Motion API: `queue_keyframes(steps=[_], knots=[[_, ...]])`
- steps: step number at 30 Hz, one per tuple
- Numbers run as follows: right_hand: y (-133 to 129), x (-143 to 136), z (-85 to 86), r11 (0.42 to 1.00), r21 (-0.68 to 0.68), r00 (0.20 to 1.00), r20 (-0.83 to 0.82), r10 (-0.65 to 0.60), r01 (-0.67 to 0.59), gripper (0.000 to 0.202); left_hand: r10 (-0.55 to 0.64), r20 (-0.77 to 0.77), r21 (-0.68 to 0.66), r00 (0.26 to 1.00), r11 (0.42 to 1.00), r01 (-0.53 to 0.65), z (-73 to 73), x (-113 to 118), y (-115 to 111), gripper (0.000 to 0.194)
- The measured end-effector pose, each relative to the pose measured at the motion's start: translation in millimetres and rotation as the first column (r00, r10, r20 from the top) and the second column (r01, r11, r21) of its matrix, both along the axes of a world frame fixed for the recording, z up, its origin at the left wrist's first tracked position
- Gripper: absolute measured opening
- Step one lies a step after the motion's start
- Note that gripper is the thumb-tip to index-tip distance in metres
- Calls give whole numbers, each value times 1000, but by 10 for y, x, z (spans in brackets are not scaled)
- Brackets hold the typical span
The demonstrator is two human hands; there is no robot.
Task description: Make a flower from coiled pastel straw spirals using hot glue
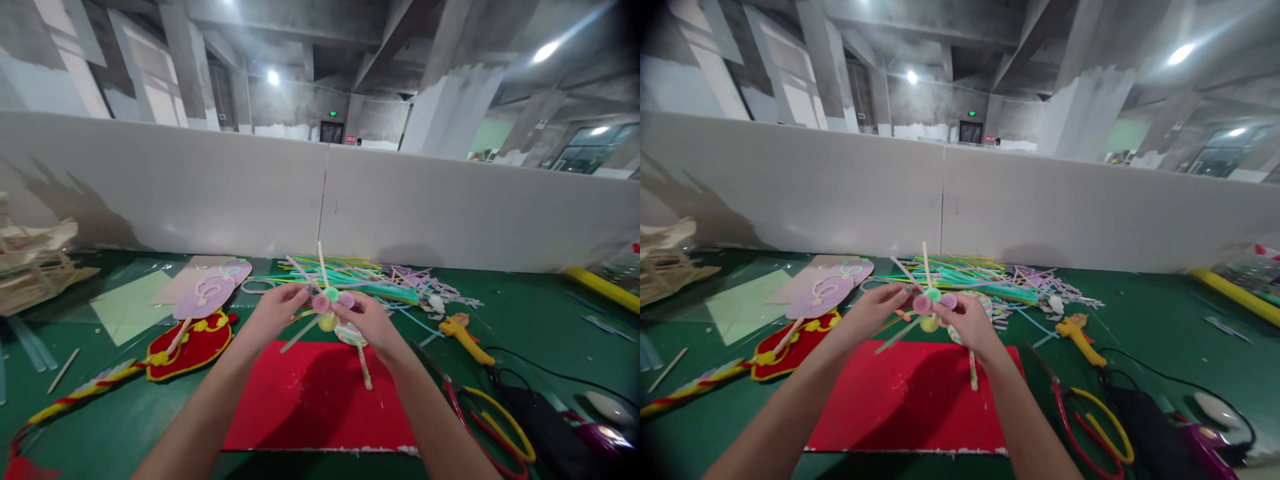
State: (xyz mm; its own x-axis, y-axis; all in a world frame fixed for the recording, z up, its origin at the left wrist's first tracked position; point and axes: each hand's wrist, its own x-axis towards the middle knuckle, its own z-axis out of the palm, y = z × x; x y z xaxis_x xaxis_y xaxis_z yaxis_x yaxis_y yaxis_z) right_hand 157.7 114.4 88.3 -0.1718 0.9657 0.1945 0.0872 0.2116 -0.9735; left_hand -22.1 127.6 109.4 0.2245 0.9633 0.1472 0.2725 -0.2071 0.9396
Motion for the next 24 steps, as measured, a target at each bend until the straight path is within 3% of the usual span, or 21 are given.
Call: queue_keyframes(steps=[6,12,16,19,24], knots=[[-4,-107,-110,988,-102,993,-21,115,-116,22,87,31,-21,996,996,-87,-101,-10,93,25],[46,-104,-166,978,-180,973,-221,65,-106,26,192,197,-123,961,978,-170,-130,105,54,32],[67,-94,-196,972,-213,943,-331,20,-95,31,218,332,-182,918,970,-164,-166,198,15,39],[75,-74,-193,975,-222,954,-296,-39,-29,31,197,370,-228,908,967,-117,-173,218,-2,41],[52,-16,-119,991,-133,984,-179,-8,-16,24,137,333,-241,933,969,-56,-128,192,-25,36]])
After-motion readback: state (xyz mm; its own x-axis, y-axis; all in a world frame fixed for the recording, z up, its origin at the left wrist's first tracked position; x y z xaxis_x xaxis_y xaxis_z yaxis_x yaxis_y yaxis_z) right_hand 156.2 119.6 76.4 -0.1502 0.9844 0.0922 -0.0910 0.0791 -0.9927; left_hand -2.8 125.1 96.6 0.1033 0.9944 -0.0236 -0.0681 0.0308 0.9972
